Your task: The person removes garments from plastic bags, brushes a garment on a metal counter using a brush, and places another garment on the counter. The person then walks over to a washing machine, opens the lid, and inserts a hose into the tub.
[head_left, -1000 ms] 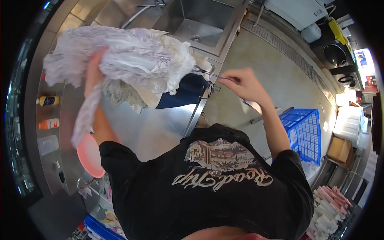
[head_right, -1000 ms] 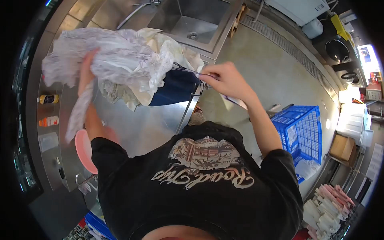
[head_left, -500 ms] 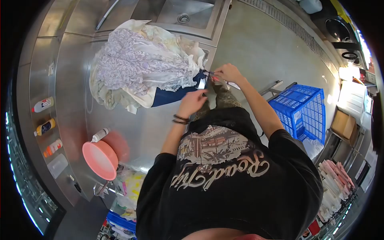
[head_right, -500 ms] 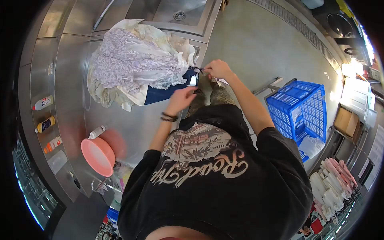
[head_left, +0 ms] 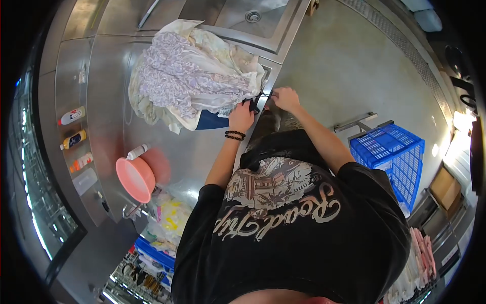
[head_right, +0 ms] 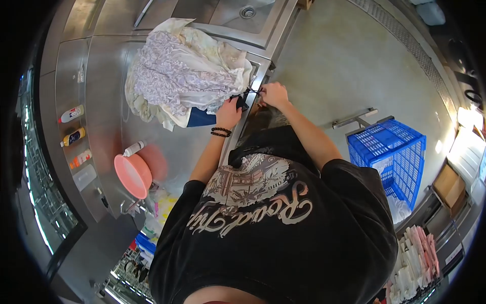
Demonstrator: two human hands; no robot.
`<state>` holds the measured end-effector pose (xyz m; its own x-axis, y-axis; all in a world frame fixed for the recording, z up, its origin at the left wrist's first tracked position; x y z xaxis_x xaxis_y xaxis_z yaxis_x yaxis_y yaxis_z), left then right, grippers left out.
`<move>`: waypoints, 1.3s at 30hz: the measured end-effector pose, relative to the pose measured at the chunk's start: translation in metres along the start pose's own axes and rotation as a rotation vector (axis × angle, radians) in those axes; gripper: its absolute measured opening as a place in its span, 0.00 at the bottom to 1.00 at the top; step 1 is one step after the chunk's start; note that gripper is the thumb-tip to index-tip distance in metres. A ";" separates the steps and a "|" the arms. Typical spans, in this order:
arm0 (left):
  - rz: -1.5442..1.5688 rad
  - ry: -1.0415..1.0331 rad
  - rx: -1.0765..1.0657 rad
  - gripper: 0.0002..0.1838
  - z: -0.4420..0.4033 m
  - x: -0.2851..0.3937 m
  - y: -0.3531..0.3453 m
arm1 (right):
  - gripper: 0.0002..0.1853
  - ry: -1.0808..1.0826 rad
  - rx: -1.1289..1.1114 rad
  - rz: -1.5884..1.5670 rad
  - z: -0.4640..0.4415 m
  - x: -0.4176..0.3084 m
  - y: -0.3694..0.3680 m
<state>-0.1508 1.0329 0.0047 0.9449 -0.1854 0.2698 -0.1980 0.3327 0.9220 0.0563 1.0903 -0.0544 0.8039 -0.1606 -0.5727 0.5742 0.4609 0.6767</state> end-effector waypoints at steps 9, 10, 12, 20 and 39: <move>0.078 -0.098 -0.057 0.27 -0.004 0.025 -0.011 | 0.10 0.117 0.105 0.097 -0.010 0.008 -0.017; 0.082 -0.076 -0.061 0.27 -0.004 0.028 -0.010 | 0.10 0.162 0.135 0.085 -0.011 0.010 -0.018; 0.087 -0.043 -0.066 0.28 -0.004 0.030 -0.009 | 0.10 0.215 0.156 0.070 -0.008 0.006 -0.018; 0.157 -0.014 -0.007 0.29 0.000 0.035 -0.010 | 0.09 0.308 0.333 -0.133 0.005 -0.025 -0.003; -0.094 0.156 -0.024 0.29 0.034 0.042 0.000 | 0.12 0.308 -0.087 0.185 -0.021 -0.012 0.007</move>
<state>-0.1200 0.9935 0.0259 0.9883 -0.0721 0.1346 -0.1021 0.3433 0.9336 0.0479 1.1134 -0.0523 0.8009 0.1961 -0.5658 0.3979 0.5318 0.7476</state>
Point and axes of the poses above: each hand's wrist, its own z-axis away from the middle knuckle, its own y-axis out of the back of the hand, x = y × z, the point moved 2 cm from there along -z, towards the middle knuckle, and after that the axes turned 10 degrees about -y, right-handed, at the moved point
